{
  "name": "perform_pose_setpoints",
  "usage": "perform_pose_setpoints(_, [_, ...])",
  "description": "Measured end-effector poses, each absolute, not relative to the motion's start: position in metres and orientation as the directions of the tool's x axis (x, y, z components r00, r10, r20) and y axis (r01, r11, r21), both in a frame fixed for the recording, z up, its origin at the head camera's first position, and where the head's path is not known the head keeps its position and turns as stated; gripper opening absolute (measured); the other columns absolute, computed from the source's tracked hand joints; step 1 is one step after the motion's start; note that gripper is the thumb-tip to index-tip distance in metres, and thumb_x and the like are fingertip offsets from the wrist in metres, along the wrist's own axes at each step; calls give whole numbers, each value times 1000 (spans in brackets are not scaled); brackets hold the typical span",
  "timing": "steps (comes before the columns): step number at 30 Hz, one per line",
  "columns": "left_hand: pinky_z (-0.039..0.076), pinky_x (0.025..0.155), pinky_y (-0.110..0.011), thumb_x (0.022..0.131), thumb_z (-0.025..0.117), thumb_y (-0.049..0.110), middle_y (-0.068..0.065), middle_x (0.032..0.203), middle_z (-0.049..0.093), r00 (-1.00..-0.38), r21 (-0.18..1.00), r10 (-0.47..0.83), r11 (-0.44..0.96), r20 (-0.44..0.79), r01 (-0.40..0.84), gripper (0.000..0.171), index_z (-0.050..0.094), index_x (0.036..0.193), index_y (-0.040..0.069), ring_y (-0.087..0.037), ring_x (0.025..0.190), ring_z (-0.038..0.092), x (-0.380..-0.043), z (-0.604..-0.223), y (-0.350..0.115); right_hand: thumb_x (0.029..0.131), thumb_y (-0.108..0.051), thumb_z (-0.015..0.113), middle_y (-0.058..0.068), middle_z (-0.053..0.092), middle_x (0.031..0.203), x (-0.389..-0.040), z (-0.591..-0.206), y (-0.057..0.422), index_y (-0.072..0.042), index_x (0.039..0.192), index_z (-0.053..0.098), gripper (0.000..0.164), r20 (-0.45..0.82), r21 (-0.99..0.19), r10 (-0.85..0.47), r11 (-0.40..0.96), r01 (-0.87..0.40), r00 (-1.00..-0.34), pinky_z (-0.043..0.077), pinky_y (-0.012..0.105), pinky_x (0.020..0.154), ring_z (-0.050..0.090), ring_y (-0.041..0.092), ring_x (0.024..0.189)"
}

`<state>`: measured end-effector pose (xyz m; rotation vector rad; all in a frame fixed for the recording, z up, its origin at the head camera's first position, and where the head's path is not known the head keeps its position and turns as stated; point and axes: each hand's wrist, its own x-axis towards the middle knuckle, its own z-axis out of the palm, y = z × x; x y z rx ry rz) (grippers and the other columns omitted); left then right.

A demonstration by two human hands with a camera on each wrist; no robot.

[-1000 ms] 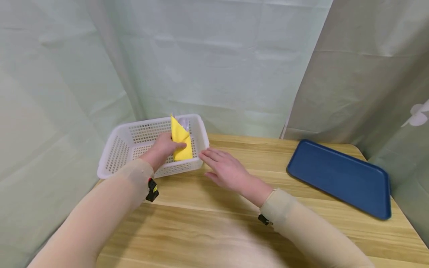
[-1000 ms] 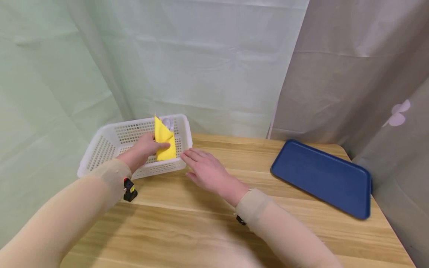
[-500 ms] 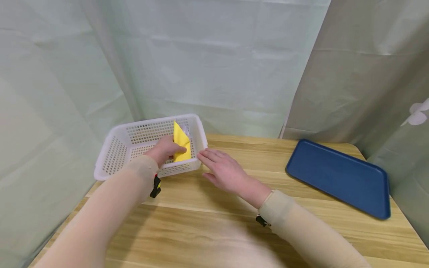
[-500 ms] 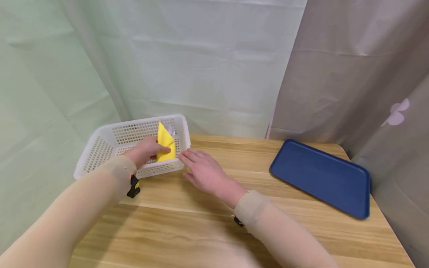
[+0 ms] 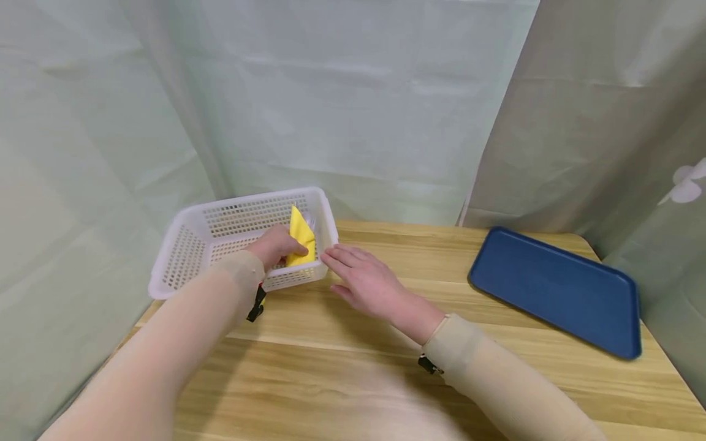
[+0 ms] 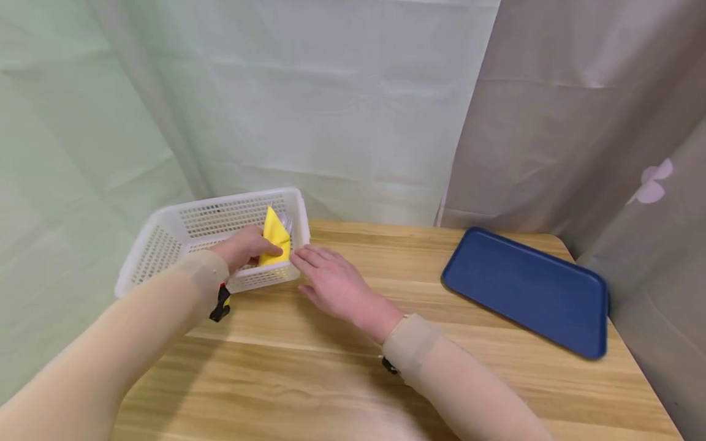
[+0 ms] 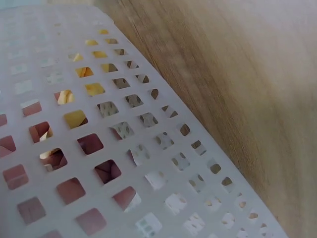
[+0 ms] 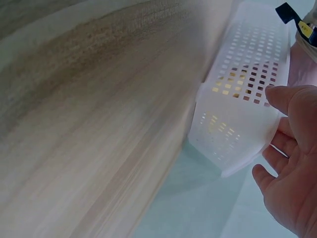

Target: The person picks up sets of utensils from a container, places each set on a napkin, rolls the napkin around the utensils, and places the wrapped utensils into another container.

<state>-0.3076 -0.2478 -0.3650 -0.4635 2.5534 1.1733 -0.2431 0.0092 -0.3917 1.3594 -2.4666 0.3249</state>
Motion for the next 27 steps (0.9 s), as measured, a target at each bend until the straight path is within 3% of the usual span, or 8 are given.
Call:
perform_pose_setpoints(10, [57,91,-38,104,78,17,-21,132,65,-868,677,-150,568,-474,-468,57,51,148,-7,-31,106,66,-312,-370,-255,107,-32,77,9,52,167,-242,-393,7,-7,166,49,69,344,-39,-777,550,-834,-528,31,42,130,44,27,158])
perform_pose_setpoints(18, [55,87,-35,102,82,19,-19,131,65,-831,659,-168,535,-530,-528,62,51,149,-7,-29,104,65,-319,-374,-259,107,-32,76,10,51,167,-241,-391,7,-6,165,49,69,343,-30,-783,543,-839,-519,29,41,130,44,27,158])
perform_pose_setpoints(27, [56,83,-32,101,83,20,-17,124,68,-837,654,-156,556,-524,-513,60,53,146,-6,-24,96,66,-317,-372,-256,107,-32,77,10,53,166,-244,-393,7,-7,165,49,70,355,-20,-783,539,-842,-510,31,42,129,45,28,157])
